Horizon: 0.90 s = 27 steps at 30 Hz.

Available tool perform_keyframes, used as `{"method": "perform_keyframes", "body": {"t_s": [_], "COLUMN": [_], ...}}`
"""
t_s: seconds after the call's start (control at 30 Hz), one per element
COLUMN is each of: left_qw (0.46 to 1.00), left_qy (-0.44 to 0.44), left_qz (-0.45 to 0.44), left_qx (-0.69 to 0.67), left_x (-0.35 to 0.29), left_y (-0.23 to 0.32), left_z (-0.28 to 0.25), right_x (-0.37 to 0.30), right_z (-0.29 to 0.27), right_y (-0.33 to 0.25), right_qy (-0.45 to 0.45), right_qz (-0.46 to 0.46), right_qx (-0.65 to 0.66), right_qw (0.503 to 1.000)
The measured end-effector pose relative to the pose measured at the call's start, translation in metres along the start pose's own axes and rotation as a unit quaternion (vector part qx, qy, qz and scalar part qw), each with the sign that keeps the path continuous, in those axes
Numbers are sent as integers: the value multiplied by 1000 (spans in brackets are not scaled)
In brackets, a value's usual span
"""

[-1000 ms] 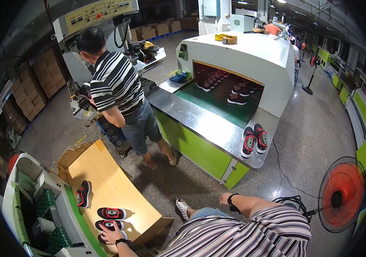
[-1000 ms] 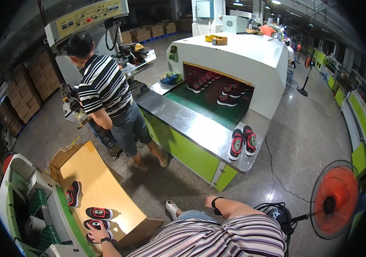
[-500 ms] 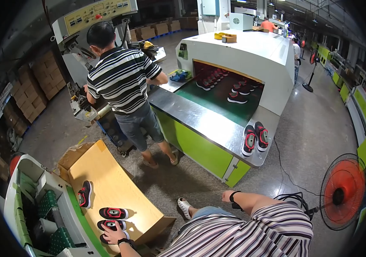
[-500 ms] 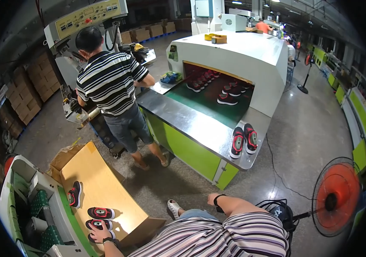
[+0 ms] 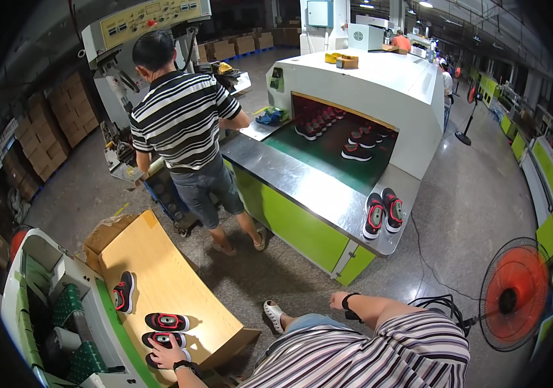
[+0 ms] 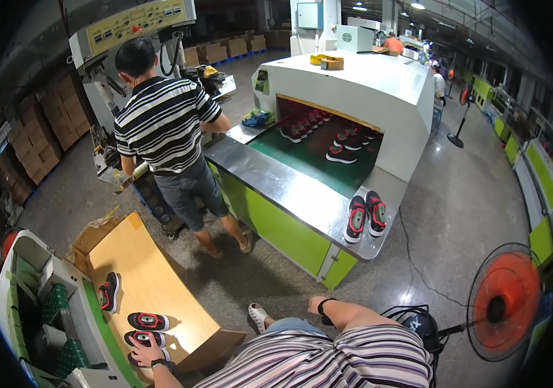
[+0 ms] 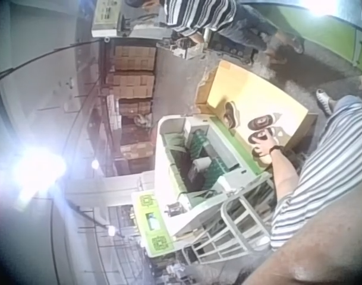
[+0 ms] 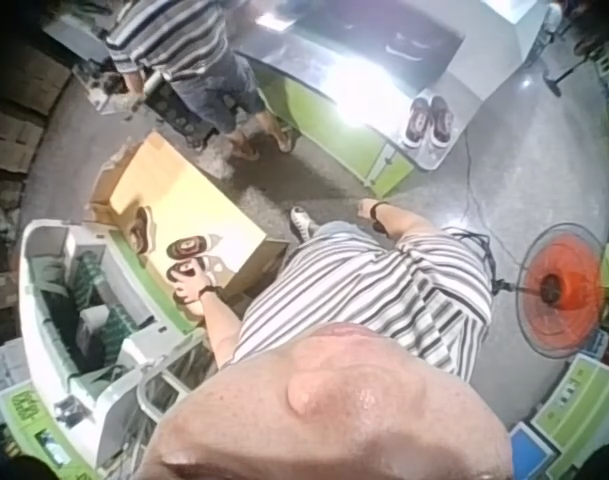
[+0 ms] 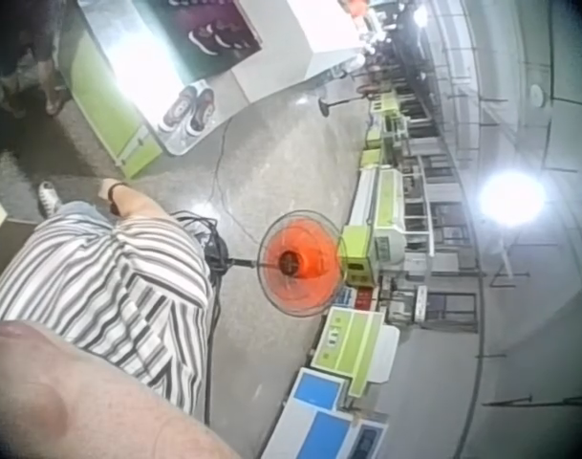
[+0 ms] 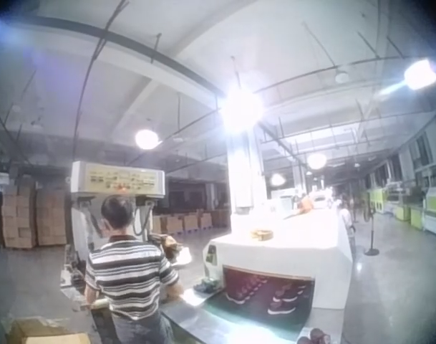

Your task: Operating an industrial machine to heat or set shoe components and organizing them on a table.

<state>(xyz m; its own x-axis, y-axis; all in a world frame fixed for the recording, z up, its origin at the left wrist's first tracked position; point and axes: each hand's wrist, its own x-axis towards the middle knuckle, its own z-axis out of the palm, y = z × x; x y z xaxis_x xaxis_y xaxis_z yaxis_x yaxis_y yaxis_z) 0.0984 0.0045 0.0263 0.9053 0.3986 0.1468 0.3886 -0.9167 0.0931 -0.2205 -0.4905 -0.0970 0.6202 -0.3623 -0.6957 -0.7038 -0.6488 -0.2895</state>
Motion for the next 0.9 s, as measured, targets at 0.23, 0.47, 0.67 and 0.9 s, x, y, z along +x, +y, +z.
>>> {"method": "perform_keyframes", "body": {"t_s": [0.23,0.47,0.67,0.9], "left_qw": [1000,1000,1000,1000], "left_qy": [2,-10,4,-9], "left_qz": [0,4,7,0], "left_qx": [-4,-9,-10,-15], "left_x": [-2,1,-1,-4], "left_y": [3,0,-2,4], "left_z": [-2,1,1,-9], "right_x": [2,-7,-7,0], "right_z": [5,-3,-2,4], "right_y": [13,3,0,11], "right_qy": [-13,-34,-33,-25], "right_qz": [-20,9,11,-4], "right_qx": [-20,-21,-5,-24], "right_qw": [1000,999,999,999]}}
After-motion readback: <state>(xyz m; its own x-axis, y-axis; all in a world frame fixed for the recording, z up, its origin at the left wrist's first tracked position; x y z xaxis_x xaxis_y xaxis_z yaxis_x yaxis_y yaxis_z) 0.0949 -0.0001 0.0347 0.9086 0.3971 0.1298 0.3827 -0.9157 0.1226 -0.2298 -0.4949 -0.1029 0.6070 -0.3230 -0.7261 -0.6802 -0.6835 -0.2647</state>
